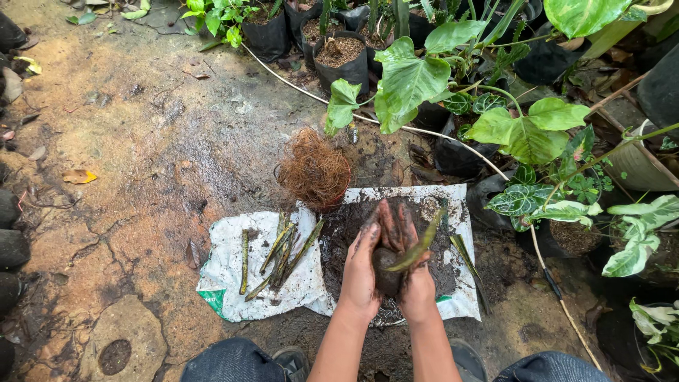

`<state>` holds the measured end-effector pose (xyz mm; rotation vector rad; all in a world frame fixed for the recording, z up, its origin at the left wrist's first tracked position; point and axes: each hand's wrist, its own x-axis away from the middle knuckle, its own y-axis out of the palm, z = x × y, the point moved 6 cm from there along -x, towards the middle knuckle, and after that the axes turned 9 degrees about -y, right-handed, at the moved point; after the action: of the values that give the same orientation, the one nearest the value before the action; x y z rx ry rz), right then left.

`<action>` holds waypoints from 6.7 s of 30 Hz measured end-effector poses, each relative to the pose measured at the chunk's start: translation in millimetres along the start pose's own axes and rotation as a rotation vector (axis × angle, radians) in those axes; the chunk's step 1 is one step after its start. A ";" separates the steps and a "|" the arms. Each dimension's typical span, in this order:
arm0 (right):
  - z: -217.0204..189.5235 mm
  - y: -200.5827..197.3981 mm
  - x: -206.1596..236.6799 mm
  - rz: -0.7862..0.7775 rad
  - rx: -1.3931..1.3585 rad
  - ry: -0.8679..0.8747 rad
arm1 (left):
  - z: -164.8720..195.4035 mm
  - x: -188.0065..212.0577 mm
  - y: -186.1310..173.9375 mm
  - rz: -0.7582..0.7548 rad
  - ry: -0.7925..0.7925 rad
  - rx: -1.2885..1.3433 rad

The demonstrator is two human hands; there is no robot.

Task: The person sits on the ground and molds moist soil with both hands, pressing and rotating it into a compact ball around the base of a snake plant leaf cutting. Cut stems and a pile of coconut fiber rest on a white sack beside the soil pile as the person works the soil ball throughout the clip.

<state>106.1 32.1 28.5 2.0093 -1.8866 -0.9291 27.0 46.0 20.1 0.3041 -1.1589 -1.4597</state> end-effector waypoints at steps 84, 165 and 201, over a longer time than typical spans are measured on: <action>39.7 -44.5 18.5 0.379 0.283 0.080 | -15.8 7.7 -3.1 0.197 0.144 -0.140; 27.5 -18.4 2.5 0.365 -0.191 0.216 | 10.9 0.0 2.2 0.003 0.190 -0.328; 30.9 -28.0 16.1 0.166 -0.029 0.163 | 10.4 19.2 10.9 0.317 0.166 -0.820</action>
<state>110.2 28.4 -15.8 1.8187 -1.9040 -0.7221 20.5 36.3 41.5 -0.3116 -0.3832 -1.4642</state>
